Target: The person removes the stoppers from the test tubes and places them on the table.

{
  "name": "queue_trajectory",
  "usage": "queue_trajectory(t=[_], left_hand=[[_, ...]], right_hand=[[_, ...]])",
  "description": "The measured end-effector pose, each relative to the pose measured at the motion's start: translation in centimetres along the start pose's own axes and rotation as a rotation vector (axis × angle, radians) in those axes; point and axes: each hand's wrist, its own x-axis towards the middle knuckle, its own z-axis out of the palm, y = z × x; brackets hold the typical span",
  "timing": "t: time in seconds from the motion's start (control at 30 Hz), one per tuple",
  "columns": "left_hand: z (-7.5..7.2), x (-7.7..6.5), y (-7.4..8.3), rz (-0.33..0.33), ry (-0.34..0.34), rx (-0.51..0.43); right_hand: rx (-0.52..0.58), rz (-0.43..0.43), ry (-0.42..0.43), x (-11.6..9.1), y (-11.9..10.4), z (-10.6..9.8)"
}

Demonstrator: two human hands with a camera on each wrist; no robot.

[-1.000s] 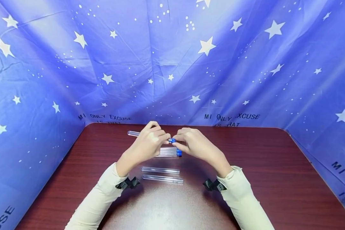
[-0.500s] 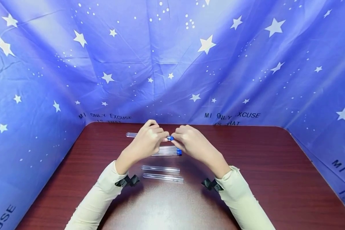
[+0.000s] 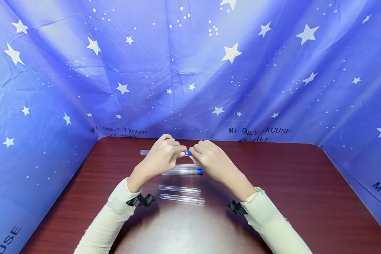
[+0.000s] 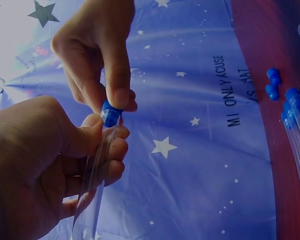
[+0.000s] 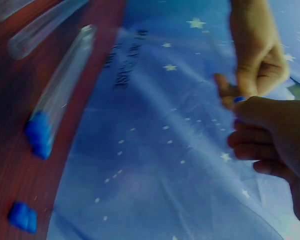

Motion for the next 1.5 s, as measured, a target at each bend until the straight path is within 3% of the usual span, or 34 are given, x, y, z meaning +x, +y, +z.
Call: queue_trajectory(t=[0.3,0.5,0.67,1.17,1.5], left_hand=[[0.1,0.1,0.2,-0.055,-0.113,-0.062],[0.3,0.1,0.3,0.013,-0.134,-0.037],[0.4,0.2,0.2,0.069,-0.079,-0.015],[0.6,0.4,0.7,0.153,0.056,0.043],[1.1,0.4,1.3,0.212,0.113,0.109]], right_hand=[[-0.189,-0.13,0.026,-0.6,0.1,0.1],[-0.223,-0.186,0.035,-1.0,-0.1,0.3],[-0.171,-0.175,0.055,-1.2,-0.2,0.2],[0.063,-0.016,0.026,-1.4,0.5,-0.4],[0.193,0.062,-0.109,-1.6,1.3,-1.5]])
